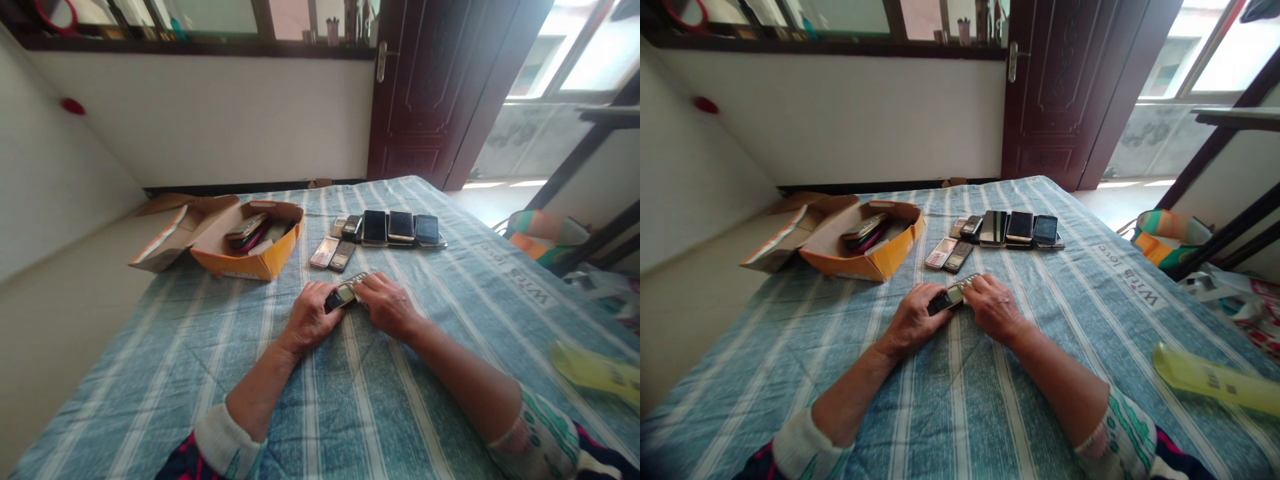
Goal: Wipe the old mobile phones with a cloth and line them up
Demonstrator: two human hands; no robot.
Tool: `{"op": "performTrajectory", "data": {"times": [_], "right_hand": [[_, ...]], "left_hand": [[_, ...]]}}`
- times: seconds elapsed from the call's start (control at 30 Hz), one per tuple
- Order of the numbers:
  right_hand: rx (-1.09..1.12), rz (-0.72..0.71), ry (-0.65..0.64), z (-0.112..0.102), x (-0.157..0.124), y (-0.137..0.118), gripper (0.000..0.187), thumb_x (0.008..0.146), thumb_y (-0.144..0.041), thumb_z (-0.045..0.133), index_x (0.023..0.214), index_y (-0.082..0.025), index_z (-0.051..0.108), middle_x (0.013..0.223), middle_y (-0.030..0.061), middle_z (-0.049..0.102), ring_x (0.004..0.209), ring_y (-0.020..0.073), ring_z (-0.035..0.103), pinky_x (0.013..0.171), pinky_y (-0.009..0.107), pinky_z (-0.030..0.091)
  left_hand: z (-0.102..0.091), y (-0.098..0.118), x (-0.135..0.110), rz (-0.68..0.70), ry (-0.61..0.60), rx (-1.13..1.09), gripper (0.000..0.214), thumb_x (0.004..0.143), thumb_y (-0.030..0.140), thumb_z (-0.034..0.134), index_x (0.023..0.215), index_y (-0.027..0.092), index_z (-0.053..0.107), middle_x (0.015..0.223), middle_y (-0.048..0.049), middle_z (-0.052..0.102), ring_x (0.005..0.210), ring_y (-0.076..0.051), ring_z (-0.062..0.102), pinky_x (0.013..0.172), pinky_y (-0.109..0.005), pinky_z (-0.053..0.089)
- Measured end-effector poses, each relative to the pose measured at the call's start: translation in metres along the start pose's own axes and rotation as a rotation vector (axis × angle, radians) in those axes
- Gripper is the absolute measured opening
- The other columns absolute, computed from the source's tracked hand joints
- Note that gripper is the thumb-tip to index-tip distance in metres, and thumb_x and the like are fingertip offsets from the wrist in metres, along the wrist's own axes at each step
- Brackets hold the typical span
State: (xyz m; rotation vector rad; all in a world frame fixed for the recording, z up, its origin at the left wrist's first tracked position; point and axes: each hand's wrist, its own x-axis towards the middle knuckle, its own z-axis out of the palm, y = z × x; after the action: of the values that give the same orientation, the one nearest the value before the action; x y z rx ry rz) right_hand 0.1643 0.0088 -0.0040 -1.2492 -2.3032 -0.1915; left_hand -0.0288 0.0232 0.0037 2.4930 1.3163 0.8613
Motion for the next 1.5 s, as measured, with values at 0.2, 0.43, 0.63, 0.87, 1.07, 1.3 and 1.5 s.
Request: {"op": "performTrajectory", "data": {"times": [0.2,0.43,0.63,0.87,1.07,1.3,1.5], "right_hand": [[-0.011,-0.001,0.018,0.0007,-0.0006,0.0001,0.019,0.090,-0.009,0.047,0.085,-0.018,0.063,0.084,0.0058,0.059,0.086,0.0199,0.047,0.069,0.028,0.037],[-0.008,0.002,0.018,0.0011,-0.0010,-0.0008,0.020,0.089,-0.007,0.047,0.085,-0.018,0.063,0.084,0.0056,0.059,0.086,0.0198,0.047,0.069,0.028,0.037],[-0.006,0.006,0.011,0.0008,-0.0005,-0.0018,0.020,0.091,-0.010,0.047,0.087,-0.018,0.064,0.085,0.0059,0.060,0.087,0.0202,0.048,0.069,0.029,0.037],[0.004,-0.001,0.020,0.0022,0.0001,-0.0014,0.020,0.092,-0.010,0.045,0.089,-0.018,0.064,0.086,0.0061,0.060,0.088,0.0203,0.048,0.071,0.029,0.038],[0.004,-0.004,0.034,0.0048,0.0010,0.0006,0.019,0.091,-0.010,0.047,0.088,-0.019,0.064,0.085,0.0062,0.060,0.087,0.0202,0.047,0.070,0.029,0.038],[-0.008,-0.011,0.046,0.0047,0.0012,-0.0002,0.018,0.088,-0.008,0.049,0.082,-0.018,0.063,0.083,0.0061,0.059,0.084,0.0200,0.047,0.069,0.029,0.036],[-0.035,-0.021,0.044,0.0033,-0.0003,-0.0075,0.017,0.084,-0.007,0.052,0.073,-0.018,0.059,0.079,0.0053,0.057,0.079,0.0200,0.047,0.065,0.030,0.035]], "left_hand": [[-0.0012,0.0010,-0.0006,0.003,0.002,0.008,0.023,0.071,0.016,0.068,0.093,0.017,0.061,0.088,-0.0052,0.065,0.084,-0.022,0.058,0.077,-0.036,0.048],[-0.0010,0.0008,-0.0009,-0.004,0.007,0.005,0.026,0.069,0.015,0.069,0.093,0.018,0.061,0.087,-0.0046,0.064,0.083,-0.022,0.058,0.075,-0.035,0.049],[-0.0003,-0.0011,-0.0012,0.014,0.023,-0.003,0.026,0.070,0.016,0.067,0.095,0.019,0.061,0.089,-0.0050,0.065,0.086,-0.022,0.059,0.078,-0.036,0.049],[-0.0016,-0.0001,-0.0011,0.003,-0.001,0.008,0.021,0.071,0.018,0.068,0.092,0.017,0.061,0.087,-0.0054,0.065,0.084,-0.022,0.058,0.077,-0.036,0.049],[-0.0014,-0.0005,-0.0017,-0.004,0.009,-0.001,0.025,0.070,0.016,0.069,0.093,0.019,0.061,0.089,-0.0044,0.065,0.086,-0.022,0.059,0.079,-0.035,0.049],[-0.0013,-0.0010,-0.0020,-0.009,0.000,0.000,0.022,0.071,0.016,0.069,0.091,0.018,0.061,0.088,-0.0045,0.065,0.085,-0.022,0.058,0.078,-0.035,0.048],[-0.0019,-0.0007,-0.0021,-0.023,-0.014,-0.002,0.024,0.070,0.015,0.069,0.092,0.018,0.060,0.089,-0.0049,0.064,0.086,-0.022,0.058,0.078,-0.036,0.048]]}}
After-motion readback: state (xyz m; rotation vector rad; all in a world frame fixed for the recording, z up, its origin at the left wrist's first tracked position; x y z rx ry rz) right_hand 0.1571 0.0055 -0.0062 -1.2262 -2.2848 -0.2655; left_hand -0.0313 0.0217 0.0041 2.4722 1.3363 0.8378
